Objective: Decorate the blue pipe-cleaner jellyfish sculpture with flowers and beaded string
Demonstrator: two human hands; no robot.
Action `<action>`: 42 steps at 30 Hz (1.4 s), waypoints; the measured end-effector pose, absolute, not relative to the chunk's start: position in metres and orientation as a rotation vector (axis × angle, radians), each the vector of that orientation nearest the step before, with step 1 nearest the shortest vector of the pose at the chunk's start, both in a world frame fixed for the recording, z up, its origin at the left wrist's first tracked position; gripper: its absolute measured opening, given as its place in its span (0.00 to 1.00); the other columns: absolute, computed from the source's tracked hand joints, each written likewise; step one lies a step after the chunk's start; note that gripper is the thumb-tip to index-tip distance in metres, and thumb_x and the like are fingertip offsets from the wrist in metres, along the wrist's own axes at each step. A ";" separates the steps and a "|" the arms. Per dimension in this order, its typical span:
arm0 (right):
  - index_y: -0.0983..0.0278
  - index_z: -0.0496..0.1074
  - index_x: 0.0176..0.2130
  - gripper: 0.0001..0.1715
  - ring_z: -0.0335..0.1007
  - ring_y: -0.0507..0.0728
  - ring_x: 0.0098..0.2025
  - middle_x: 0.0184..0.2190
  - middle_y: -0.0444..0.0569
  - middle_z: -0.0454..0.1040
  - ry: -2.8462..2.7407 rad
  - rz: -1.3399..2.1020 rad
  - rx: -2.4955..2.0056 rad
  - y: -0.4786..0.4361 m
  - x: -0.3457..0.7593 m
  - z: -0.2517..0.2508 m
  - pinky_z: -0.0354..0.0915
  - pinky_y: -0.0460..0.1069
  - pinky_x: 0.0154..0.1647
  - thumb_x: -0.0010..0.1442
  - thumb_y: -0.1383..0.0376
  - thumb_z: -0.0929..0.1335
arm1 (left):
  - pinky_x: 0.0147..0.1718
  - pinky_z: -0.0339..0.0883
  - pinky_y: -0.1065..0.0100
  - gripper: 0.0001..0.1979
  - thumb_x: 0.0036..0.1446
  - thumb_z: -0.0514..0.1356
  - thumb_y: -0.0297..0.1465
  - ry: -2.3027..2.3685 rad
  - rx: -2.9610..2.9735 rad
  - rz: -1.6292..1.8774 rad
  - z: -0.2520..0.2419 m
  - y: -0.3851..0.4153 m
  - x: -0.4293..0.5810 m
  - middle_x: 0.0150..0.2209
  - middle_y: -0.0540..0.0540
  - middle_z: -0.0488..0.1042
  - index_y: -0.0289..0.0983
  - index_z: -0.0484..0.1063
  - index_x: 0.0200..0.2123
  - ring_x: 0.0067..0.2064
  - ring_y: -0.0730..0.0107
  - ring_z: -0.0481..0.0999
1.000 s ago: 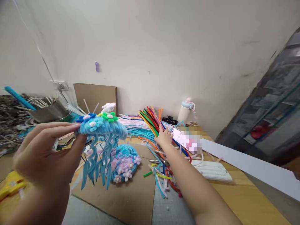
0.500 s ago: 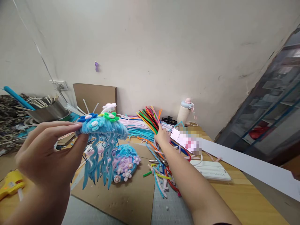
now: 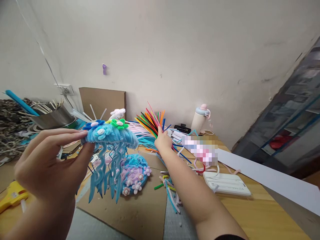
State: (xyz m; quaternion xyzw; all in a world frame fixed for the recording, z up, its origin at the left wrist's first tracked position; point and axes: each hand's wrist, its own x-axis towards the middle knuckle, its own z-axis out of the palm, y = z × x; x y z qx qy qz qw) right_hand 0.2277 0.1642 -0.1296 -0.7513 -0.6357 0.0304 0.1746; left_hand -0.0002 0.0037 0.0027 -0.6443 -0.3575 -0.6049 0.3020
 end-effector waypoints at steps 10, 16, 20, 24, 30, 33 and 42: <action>0.55 0.40 0.68 0.49 0.73 0.63 0.44 0.54 0.62 0.64 -1.830 0.305 -2.207 0.146 0.232 -0.136 0.66 0.53 0.40 0.55 0.70 0.65 | 0.33 0.71 0.59 0.16 0.37 0.70 0.22 -0.950 -1.726 -1.601 0.002 0.004 -0.002 0.32 0.47 0.78 0.40 0.75 0.32 0.34 0.62 0.77; 0.57 0.50 0.65 0.45 0.71 0.63 0.50 0.52 0.55 0.71 -1.650 0.365 -1.853 0.148 0.265 -0.114 0.66 0.53 0.47 0.51 0.70 0.67 | 0.39 0.72 0.57 0.15 0.47 0.66 0.23 -1.106 -1.782 -1.515 0.002 -0.003 -0.003 0.36 0.51 0.77 0.47 0.73 0.37 0.39 0.64 0.77; 0.61 0.53 0.64 0.45 0.71 0.58 0.50 0.54 0.51 0.71 -1.625 0.414 -1.670 0.154 0.286 -0.090 0.66 0.49 0.49 0.48 0.72 0.66 | 0.40 0.72 0.56 0.14 0.48 0.66 0.25 -1.124 -1.781 -1.523 0.002 -0.002 -0.006 0.37 0.51 0.77 0.47 0.72 0.37 0.40 0.64 0.77; 0.62 0.54 0.63 0.46 0.72 0.57 0.48 0.53 0.50 0.72 -1.664 0.449 -1.502 0.156 0.286 -0.065 0.67 0.49 0.49 0.47 0.73 0.66 | 0.39 0.72 0.56 0.12 0.49 0.66 0.25 -1.127 -1.783 -1.520 0.002 0.001 -0.007 0.36 0.51 0.77 0.47 0.72 0.36 0.39 0.64 0.77; 0.56 0.46 0.67 0.47 0.70 0.65 0.50 0.53 0.53 0.69 -1.782 -0.018 -1.733 0.156 0.261 -0.032 0.66 0.55 0.48 0.52 0.68 0.67 | 0.40 0.71 0.56 0.14 0.46 0.67 0.23 -1.095 -1.793 -1.567 0.000 0.003 -0.006 0.35 0.50 0.77 0.46 0.73 0.36 0.39 0.63 0.77; 0.50 0.43 0.67 0.46 0.69 0.65 0.49 0.54 0.52 0.66 -1.927 -0.202 -1.782 0.168 0.241 -0.032 0.65 0.54 0.46 0.56 0.65 0.66 | 0.40 0.71 0.56 0.14 0.46 0.67 0.23 -1.094 -1.801 -1.568 -0.001 0.003 -0.007 0.35 0.50 0.77 0.46 0.73 0.36 0.39 0.63 0.77; 0.52 0.61 0.61 0.27 0.63 0.62 0.52 0.54 0.54 0.64 -2.305 -0.205 -1.706 0.222 0.212 -0.071 0.54 0.54 0.53 0.65 0.68 0.59 | 0.39 0.69 0.58 0.14 0.46 0.67 0.24 -1.090 -1.800 -1.530 0.003 0.003 -0.008 0.36 0.50 0.77 0.45 0.73 0.36 0.39 0.63 0.77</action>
